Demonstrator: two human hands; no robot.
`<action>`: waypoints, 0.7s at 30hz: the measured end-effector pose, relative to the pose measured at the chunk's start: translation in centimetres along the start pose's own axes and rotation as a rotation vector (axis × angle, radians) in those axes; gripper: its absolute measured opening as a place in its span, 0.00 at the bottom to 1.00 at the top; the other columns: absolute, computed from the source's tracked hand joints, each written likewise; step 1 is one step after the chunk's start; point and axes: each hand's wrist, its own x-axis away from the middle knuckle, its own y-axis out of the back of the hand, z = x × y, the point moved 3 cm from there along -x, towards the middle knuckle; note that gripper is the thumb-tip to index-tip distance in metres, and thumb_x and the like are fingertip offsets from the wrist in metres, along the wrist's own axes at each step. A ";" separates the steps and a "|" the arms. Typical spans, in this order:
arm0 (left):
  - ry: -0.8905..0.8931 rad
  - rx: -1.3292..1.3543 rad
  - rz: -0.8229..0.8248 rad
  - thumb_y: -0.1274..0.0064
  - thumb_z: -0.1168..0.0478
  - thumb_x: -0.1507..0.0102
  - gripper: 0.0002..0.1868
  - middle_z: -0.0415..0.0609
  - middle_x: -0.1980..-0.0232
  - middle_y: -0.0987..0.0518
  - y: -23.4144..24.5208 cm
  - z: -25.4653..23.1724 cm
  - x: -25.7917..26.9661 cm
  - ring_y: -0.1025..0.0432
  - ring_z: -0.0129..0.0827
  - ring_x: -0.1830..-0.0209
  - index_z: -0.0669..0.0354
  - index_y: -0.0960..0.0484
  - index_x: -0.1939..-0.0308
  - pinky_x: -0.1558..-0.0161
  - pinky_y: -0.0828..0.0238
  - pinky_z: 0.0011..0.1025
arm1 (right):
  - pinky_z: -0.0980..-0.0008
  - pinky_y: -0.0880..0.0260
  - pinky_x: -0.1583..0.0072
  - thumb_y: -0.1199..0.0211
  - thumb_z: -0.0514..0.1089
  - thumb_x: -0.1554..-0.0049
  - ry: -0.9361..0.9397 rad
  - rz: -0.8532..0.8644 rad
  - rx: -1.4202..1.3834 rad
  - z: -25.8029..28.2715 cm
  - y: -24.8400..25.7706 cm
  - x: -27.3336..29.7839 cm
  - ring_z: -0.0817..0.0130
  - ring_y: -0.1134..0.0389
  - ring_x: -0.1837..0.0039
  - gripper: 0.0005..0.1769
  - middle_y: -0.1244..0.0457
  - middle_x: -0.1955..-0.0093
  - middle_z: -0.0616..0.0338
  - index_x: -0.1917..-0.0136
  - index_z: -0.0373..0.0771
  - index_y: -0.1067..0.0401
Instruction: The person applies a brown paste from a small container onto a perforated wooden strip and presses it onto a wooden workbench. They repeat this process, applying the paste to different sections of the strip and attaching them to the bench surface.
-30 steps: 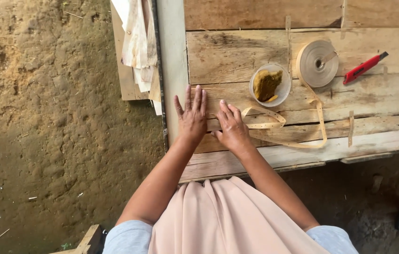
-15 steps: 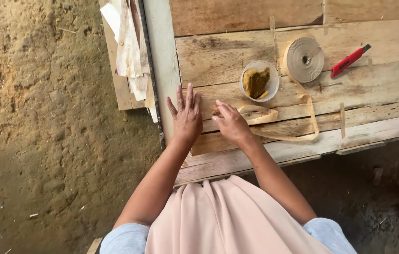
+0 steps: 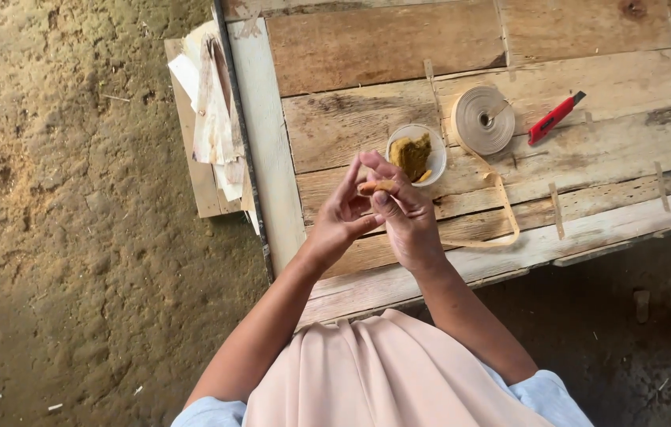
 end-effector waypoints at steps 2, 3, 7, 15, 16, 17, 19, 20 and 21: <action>0.044 -0.080 -0.059 0.35 0.71 0.43 0.47 0.42 0.56 0.22 -0.8 -1.0 0.3 0.27 0.23 0.55 0.52 0.40 0.22 0.49 0.27 0.24 | 0.44 0.47 0.23 0.39 0.43 0.35 0.038 0.012 -0.055 0.3 0.1 -0.1 0.52 0.45 0.22 0.13 0.41 0.27 0.41 0.48 0.29 0.25; 0.048 -0.080 -0.052 0.35 0.71 0.43 0.47 0.42 0.56 0.22 -0.3 0.3 0.3 0.27 0.23 0.55 0.52 0.40 0.22 0.49 0.27 0.24 | 0.44 0.47 0.23 0.39 0.43 0.35 0.040 0.004 -0.053 0.5 0.4 -0.1 0.52 0.45 0.22 0.13 0.41 0.27 0.41 0.48 0.29 0.25; 0.156 -0.052 -0.095 0.34 0.68 0.41 0.27 0.49 0.65 0.19 0.9 2.8 -0.1 0.24 0.25 0.67 0.59 0.22 0.37 0.64 0.25 0.24 | 0.48 0.41 0.25 0.40 0.42 0.35 0.059 -0.002 -0.044 -0.2 2.6 -0.2 0.54 0.41 0.26 0.11 0.41 0.29 0.41 0.48 0.29 0.25; 0.292 -0.079 -0.155 0.40 0.65 0.37 0.09 0.52 0.71 0.17 1.8 7.9 -0.8 0.21 0.29 0.71 0.64 0.18 0.54 0.65 0.22 0.24 | 0.48 0.34 0.31 0.39 0.45 0.35 -0.015 -0.112 0.338 1.0 8.5 -3.3 0.47 0.34 0.30 0.12 0.39 0.30 0.44 0.42 0.37 0.23; 0.305 -0.090 -0.178 0.41 0.64 0.36 0.08 0.50 0.71 0.18 1.9 8.4 -1.0 0.22 0.28 0.71 0.62 0.20 0.55 0.65 0.22 0.24 | 0.42 0.35 0.31 0.41 0.48 0.34 -0.087 -0.150 0.439 0.7 9.9 -3.9 0.40 0.36 0.30 0.14 0.40 0.30 0.40 0.41 0.37 0.28; 0.318 -0.103 -0.200 0.41 0.63 0.35 0.07 0.49 0.71 0.19 2.1 8.8 -1.2 0.23 0.28 0.71 0.61 0.21 0.56 0.64 0.22 0.24 | 0.36 0.37 0.31 0.43 0.51 0.33 -0.160 -0.191 0.537 0.2 11.2 -4.4 0.34 0.38 0.30 0.17 0.40 0.31 0.37 0.40 0.36 0.33; 0.331 -0.113 -0.254 0.40 0.61 0.36 0.09 0.49 0.66 0.20 1.0 8.4 -1.8 0.23 0.31 0.63 0.60 0.22 0.56 0.58 0.22 0.30 | 0.44 0.34 0.33 0.41 0.49 0.34 -0.171 -0.242 0.656 -3.4 16.7 -5.6 0.40 0.35 0.32 0.15 0.37 0.34 0.42 0.39 0.38 0.31; 0.344 -0.121 -0.306 0.39 0.59 0.37 0.11 0.49 0.60 0.21 0.5 8.4 -2.0 0.24 0.33 0.56 0.59 0.22 0.56 0.52 0.22 0.35 | 0.52 0.31 0.34 0.39 0.48 0.35 -0.181 -0.295 0.780 -5.2 19.6 -6.2 0.46 0.32 0.34 0.15 0.34 0.37 0.48 0.38 0.41 0.29; 0.346 -0.117 -0.311 0.39 0.59 0.37 0.11 0.49 0.60 0.21 -0.8 7.5 -2.6 0.24 0.33 0.56 0.59 0.22 0.56 0.52 0.22 0.35 | 0.52 0.31 0.34 0.39 0.48 0.35 -0.185 -0.291 0.781 -7.5 22.1 -6.5 0.46 0.32 0.34 0.15 0.34 0.37 0.48 0.38 0.41 0.29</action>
